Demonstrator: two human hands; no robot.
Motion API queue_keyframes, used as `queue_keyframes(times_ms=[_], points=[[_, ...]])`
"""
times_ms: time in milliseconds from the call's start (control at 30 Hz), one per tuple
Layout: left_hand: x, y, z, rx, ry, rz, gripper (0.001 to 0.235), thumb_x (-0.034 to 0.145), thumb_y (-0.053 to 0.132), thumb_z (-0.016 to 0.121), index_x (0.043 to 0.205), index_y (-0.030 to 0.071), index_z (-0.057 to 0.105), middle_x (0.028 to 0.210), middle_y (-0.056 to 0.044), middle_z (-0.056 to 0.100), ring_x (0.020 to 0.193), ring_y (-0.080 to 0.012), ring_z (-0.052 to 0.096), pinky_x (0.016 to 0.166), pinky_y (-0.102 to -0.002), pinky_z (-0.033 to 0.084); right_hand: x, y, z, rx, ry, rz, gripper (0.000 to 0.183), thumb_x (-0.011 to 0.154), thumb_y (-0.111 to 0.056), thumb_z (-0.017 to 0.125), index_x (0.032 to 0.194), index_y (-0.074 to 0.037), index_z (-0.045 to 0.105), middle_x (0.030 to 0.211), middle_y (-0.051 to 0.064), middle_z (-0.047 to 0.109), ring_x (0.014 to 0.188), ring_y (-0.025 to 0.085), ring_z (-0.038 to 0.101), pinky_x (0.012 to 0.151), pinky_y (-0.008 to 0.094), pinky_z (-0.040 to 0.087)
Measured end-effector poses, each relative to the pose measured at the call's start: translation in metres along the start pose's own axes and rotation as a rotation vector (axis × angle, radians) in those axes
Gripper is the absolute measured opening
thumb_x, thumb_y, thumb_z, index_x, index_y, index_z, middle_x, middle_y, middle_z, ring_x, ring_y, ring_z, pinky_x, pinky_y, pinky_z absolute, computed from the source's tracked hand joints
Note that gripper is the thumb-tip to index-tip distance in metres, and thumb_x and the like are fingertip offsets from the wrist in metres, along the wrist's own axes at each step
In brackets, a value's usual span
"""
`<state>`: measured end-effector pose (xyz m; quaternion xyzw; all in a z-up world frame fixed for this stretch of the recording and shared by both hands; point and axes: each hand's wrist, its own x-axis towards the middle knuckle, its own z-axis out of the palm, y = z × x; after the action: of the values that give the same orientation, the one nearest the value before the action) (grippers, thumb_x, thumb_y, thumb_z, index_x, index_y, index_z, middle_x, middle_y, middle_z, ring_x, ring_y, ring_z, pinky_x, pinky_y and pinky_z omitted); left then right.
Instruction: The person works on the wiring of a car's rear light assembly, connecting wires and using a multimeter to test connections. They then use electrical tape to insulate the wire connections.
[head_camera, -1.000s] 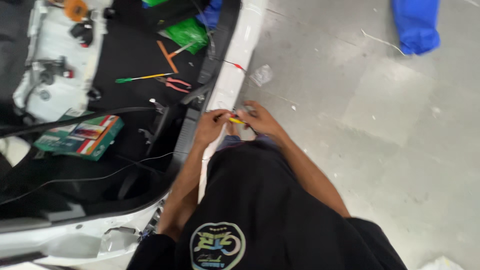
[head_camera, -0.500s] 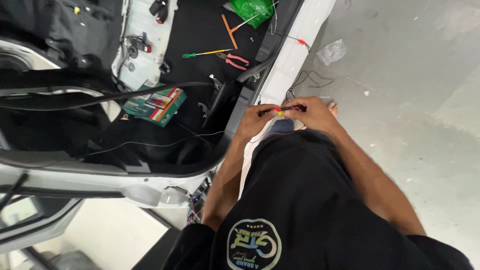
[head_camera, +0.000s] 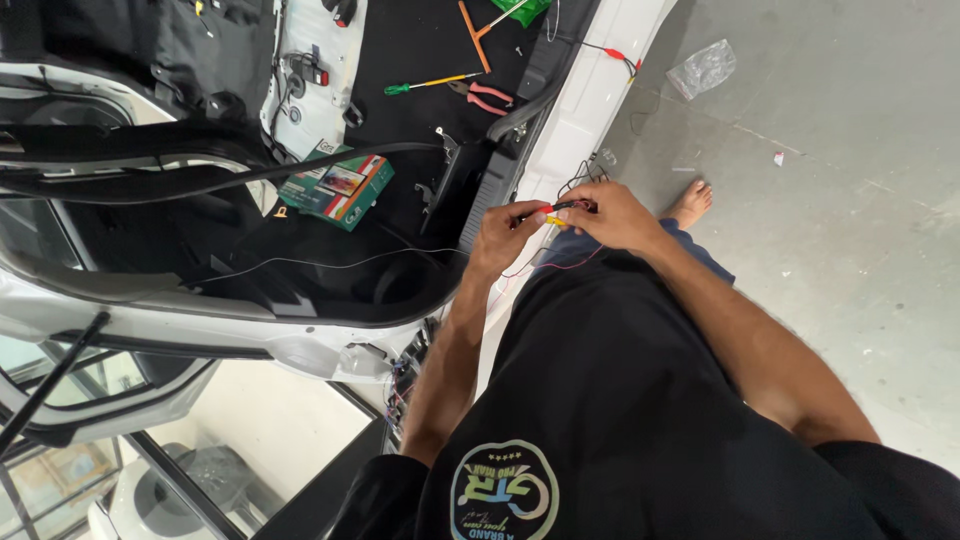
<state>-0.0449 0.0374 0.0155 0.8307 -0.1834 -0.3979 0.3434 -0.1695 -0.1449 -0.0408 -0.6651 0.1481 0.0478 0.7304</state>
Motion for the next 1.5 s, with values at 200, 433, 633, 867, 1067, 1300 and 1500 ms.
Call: queue_keyframes(times_ms=[200,433,633,867,1067,1300,1500], points=[[-0.003,0.001,0.043,-0.086,0.179,0.097,0.029,0.093,0.019,0.075,0.118,0.005,0.076,0.097,-0.003,0.076,0.066,-0.0050,0.051,0.060,-0.024,0.044,-0.011,0.019,-0.019,-0.111,0.037,0.002,0.024,0.092,-0.021,0.074,0.105,-0.001,0.076,0.075,0.008,0.071,0.065,0.012,0.068,0.061,0.029,0.051],[-0.012,-0.037,0.069,-0.221,0.358,0.034,0.032,0.094,0.019,0.076,0.122,0.003,0.074,0.104,-0.006,0.075,0.070,-0.0045,0.056,0.065,-0.023,0.048,-0.028,0.080,-0.029,0.076,0.069,0.207,0.023,0.092,-0.021,0.072,0.107,-0.003,0.074,0.078,0.005,0.074,0.064,0.010,0.066,0.059,0.030,0.051],[-0.032,-0.043,0.065,-0.322,0.345,-0.213,0.039,0.097,0.032,0.072,0.119,0.000,0.074,0.098,-0.007,0.075,0.069,-0.0055,0.053,0.058,-0.022,0.044,-0.032,0.090,-0.029,-0.050,0.222,0.138,0.033,0.092,-0.020,0.075,0.121,-0.004,0.071,0.087,0.007,0.074,0.072,0.012,0.070,0.067,0.028,0.054],[-0.027,-0.015,0.059,-0.656,0.186,-0.447,0.051,0.100,0.046,0.056,0.118,0.000,0.069,0.100,-0.002,0.075,0.065,-0.0032,0.048,0.048,-0.019,0.037,-0.032,0.024,-0.009,0.105,-0.111,-0.009,0.053,0.087,-0.020,0.082,0.133,-0.002,0.062,0.104,0.011,0.071,0.083,0.016,0.068,0.073,0.030,0.055],[-0.019,-0.027,0.034,-0.896,0.201,-0.282,0.023,0.100,0.029,0.072,0.099,0.007,0.064,0.080,0.004,0.052,0.067,-0.0044,0.045,0.051,-0.021,0.032,-0.026,0.014,0.008,0.352,-0.147,-0.063,0.053,0.089,-0.009,0.078,0.136,0.003,0.056,0.121,0.011,0.068,0.096,0.010,0.067,0.082,0.024,0.056],[-0.001,-0.045,-0.003,-1.004,0.264,-0.290,0.023,0.096,0.031,0.071,0.092,0.010,0.063,0.077,0.005,0.055,0.066,-0.0036,0.049,0.052,-0.021,0.036,0.000,0.006,0.020,0.148,0.107,0.034,0.031,0.095,-0.012,0.072,0.122,0.002,0.066,0.111,0.010,0.076,0.100,0.014,0.074,0.090,0.027,0.059],[0.020,-0.056,-0.015,-1.013,0.227,-0.266,0.026,0.094,0.031,0.074,0.086,0.008,0.064,0.074,0.002,0.059,0.063,-0.0048,0.051,0.049,-0.021,0.036,0.001,-0.046,0.037,-0.494,0.222,-0.051,0.037,0.087,-0.019,0.075,0.122,-0.006,0.071,0.106,0.015,0.075,0.092,0.028,0.073,0.080,0.036,0.055]])
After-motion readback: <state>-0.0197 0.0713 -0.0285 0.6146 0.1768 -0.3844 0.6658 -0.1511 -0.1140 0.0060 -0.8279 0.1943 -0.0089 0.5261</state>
